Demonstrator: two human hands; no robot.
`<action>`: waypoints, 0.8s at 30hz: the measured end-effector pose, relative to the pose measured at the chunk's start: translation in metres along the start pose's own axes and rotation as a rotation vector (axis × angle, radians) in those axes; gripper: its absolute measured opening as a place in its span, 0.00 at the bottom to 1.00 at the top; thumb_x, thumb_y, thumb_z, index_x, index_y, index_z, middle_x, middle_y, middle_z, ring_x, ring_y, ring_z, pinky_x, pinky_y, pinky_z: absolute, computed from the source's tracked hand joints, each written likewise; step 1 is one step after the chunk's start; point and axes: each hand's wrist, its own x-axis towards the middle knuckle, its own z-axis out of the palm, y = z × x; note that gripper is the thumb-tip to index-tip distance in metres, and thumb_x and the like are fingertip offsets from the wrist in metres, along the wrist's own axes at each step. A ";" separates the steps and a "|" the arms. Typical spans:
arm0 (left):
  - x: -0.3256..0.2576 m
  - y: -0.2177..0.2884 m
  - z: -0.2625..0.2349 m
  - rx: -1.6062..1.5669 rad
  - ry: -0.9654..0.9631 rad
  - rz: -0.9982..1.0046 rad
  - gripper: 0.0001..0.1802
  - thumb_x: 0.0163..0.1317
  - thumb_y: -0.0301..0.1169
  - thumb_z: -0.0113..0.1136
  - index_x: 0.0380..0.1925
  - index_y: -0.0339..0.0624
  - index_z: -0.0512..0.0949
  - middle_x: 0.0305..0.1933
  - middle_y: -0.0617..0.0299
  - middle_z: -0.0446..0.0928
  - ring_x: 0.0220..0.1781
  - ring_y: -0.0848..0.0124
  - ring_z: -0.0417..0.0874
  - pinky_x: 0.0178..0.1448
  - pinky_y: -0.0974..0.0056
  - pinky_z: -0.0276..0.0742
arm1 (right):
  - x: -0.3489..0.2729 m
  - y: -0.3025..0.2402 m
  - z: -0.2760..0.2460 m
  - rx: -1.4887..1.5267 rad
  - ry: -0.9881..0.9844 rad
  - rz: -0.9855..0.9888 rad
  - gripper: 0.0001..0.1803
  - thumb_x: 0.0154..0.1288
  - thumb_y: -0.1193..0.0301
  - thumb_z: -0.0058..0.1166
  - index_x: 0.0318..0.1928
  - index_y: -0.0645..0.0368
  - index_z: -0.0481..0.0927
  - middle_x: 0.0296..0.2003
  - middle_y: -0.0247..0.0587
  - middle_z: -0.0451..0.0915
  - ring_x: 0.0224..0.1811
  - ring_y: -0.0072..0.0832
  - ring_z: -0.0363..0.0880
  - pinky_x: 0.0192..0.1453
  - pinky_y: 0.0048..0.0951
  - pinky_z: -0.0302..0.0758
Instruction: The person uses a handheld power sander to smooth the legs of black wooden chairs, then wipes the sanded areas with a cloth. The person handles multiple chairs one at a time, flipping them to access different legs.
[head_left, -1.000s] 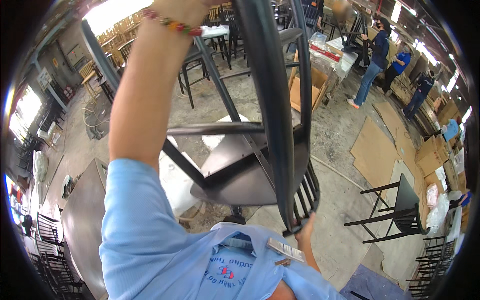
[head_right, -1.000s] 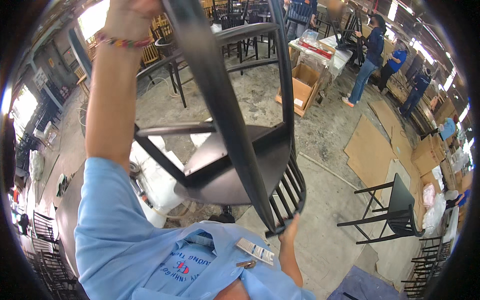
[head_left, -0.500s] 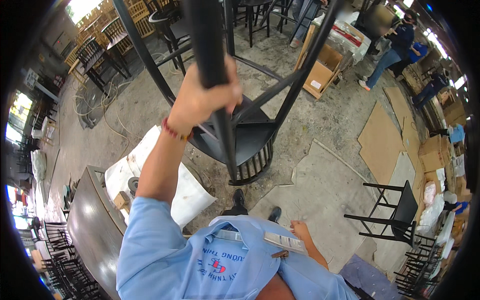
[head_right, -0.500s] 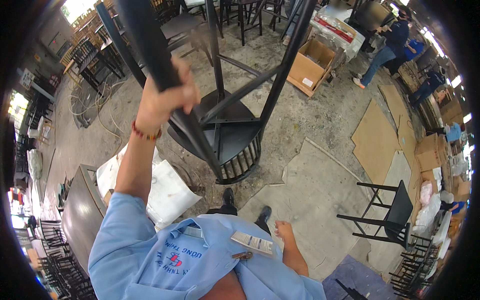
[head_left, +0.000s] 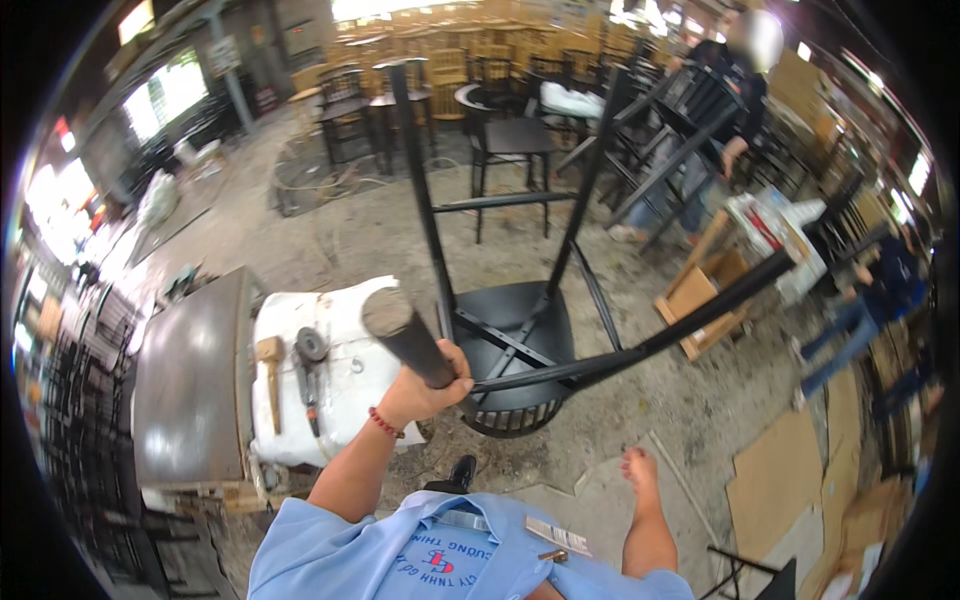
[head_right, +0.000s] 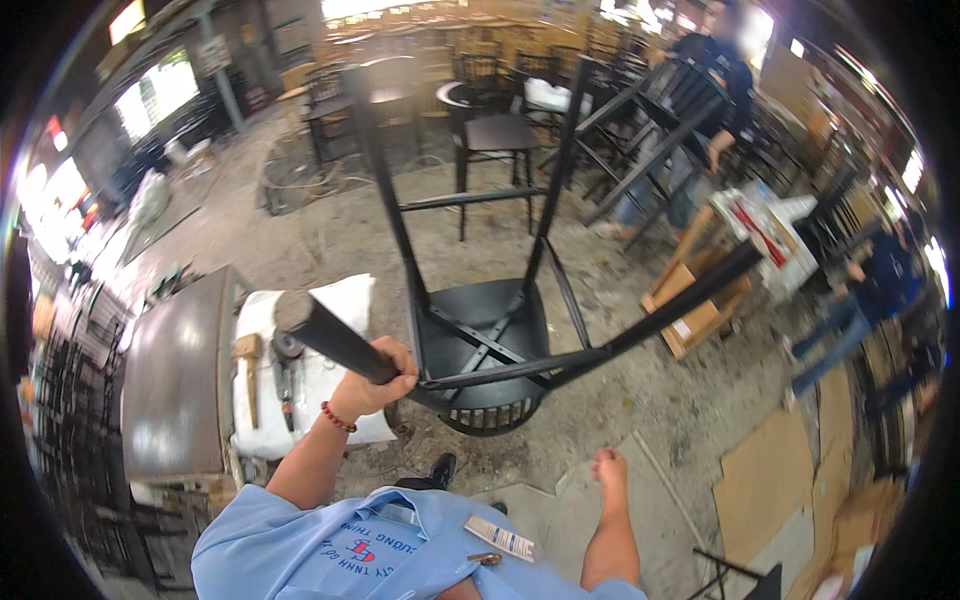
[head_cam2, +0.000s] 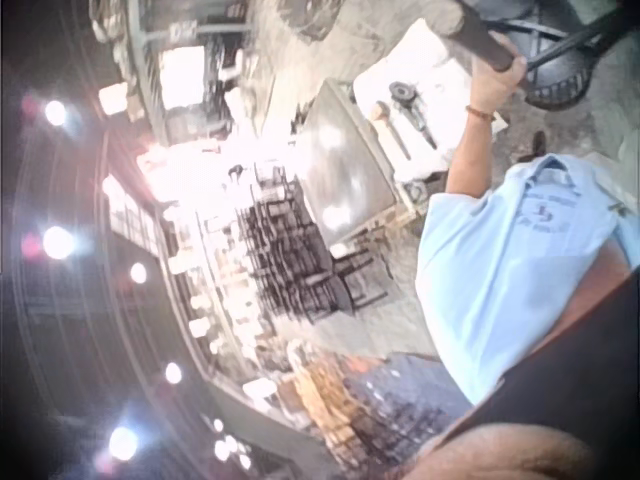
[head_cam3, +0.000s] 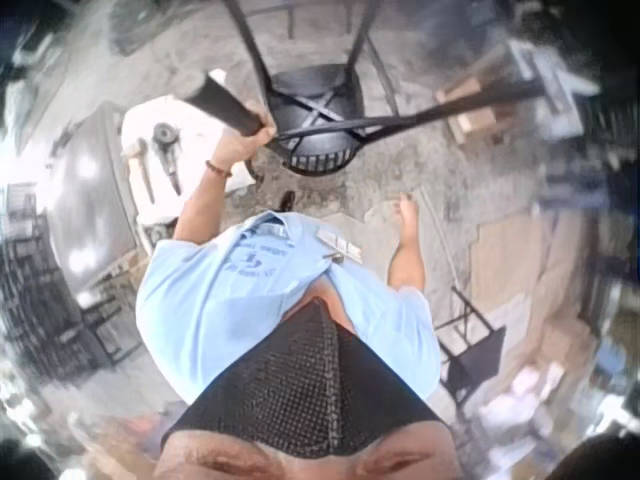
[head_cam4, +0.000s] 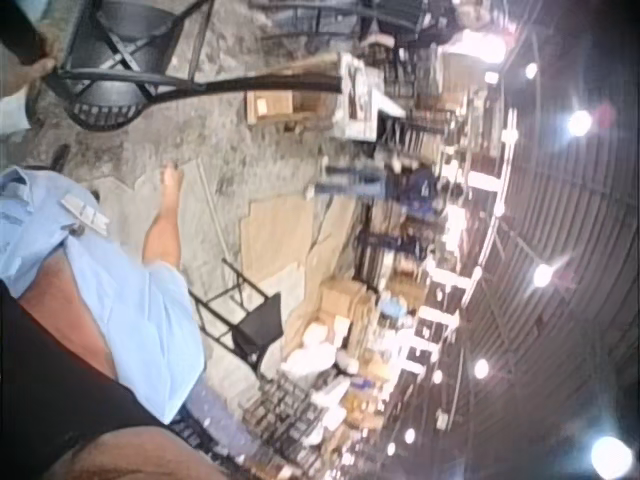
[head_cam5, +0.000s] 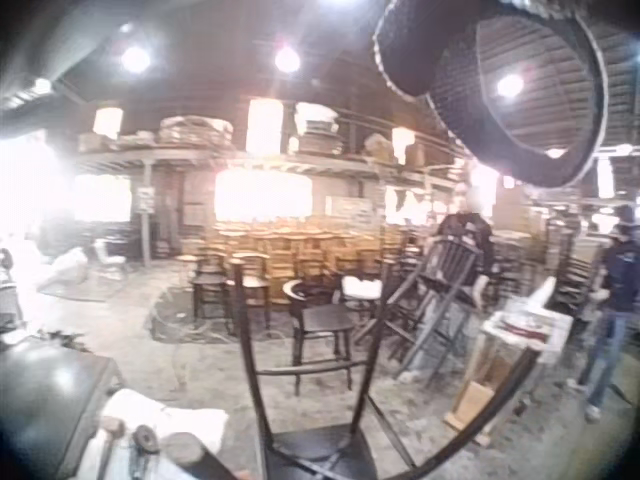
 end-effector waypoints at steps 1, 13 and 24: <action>-0.004 0.003 0.004 -0.008 0.004 -0.009 0.11 0.56 0.22 0.67 0.29 0.42 0.72 0.32 0.65 0.75 0.37 0.74 0.76 0.42 0.66 0.72 | 0.006 -0.016 0.000 0.038 0.013 -0.055 0.15 0.68 0.64 0.53 0.49 0.60 0.78 0.38 0.42 0.82 0.31 0.31 0.82 0.29 0.32 0.76; 0.003 0.092 0.014 -0.115 0.190 0.175 0.13 0.54 0.22 0.71 0.33 0.40 0.74 0.30 0.66 0.77 0.30 0.79 0.76 0.34 0.71 0.73 | -0.058 -0.289 0.019 0.490 0.067 -0.824 0.19 0.58 0.70 0.65 0.49 0.61 0.77 0.38 0.32 0.78 0.39 0.22 0.76 0.44 0.27 0.71; 0.024 0.090 0.003 -0.202 0.236 0.349 0.12 0.56 0.20 0.65 0.36 0.36 0.71 0.29 0.59 0.77 0.26 0.74 0.77 0.32 0.69 0.74 | -0.032 -0.385 0.057 0.386 0.264 -0.848 0.10 0.47 0.71 0.66 0.29 0.61 0.78 0.25 0.31 0.76 0.27 0.21 0.71 0.31 0.28 0.67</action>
